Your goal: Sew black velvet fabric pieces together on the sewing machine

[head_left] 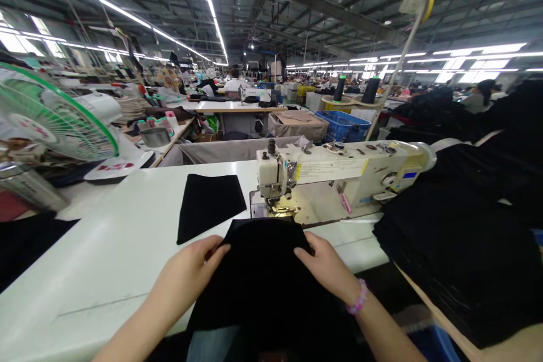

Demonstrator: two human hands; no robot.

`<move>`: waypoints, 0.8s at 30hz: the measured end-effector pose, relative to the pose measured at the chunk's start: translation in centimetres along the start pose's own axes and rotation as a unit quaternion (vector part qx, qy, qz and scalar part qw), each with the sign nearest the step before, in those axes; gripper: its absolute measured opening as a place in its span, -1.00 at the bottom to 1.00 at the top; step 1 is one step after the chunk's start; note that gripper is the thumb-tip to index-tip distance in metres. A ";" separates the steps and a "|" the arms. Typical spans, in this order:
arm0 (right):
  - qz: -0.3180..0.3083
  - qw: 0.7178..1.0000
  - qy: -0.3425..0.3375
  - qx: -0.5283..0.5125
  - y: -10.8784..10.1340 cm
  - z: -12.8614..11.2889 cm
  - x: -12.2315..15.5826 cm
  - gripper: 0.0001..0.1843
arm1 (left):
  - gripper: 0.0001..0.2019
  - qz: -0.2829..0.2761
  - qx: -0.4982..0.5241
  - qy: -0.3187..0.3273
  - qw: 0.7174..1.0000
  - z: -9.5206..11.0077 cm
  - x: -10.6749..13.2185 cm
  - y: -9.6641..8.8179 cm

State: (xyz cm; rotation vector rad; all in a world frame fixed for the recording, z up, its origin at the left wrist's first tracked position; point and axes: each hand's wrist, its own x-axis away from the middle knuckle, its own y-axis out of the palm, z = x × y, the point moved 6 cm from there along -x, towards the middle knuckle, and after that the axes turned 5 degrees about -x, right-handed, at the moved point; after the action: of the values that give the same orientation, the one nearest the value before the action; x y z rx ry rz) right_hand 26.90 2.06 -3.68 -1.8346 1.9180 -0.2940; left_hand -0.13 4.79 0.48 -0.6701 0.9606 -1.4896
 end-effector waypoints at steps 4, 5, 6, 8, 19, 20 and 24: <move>0.088 0.995 -0.004 0.056 1.5 2.1 -2.8 -0.85 | -0.89 -0.001 -0.079 0.025 0.997 -0.4 -5.0 3.2; 0.098 0.993 -0.004 0.059 1.7 2.3 -3.2 -0.88 | -0.94 0.001 -0.077 0.026 0.997 -0.6 -5.8 3.9; 0.108 0.992 -0.003 0.060 1.8 2.6 -3.4 -0.90 | -0.98 -0.003 -0.072 0.026 0.997 -0.8 -6.3 4.5; 0.120 0.991 0.002 0.053 1.8 3.0 -3.8 -0.94 | -0.91 -0.013 -0.056 0.031 0.998 -1.1 -6.9 5.3; 0.071 0.973 0.015 -0.218 1.3 3.1 -3.5 -0.58 | -0.92 0.101 0.318 0.041 0.942 -0.1 -2.0 2.0; 0.080 0.964 0.018 -0.252 1.1 2.9 -3.3 -0.59 | -0.88 0.095 0.353 0.026 0.931 -0.2 -1.6 1.9; 0.156 0.949 0.013 -0.274 -0.2 2.2 -2.3 -0.70 | -0.82 0.102 0.422 -0.028 0.901 -0.2 -0.5 1.0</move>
State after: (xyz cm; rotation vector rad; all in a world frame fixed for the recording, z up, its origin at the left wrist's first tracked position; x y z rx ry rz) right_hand 28.09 4.71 -5.11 -1.7923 2.4399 0.3594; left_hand 0.25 5.33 -0.46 0.0254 0.2523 -1.5037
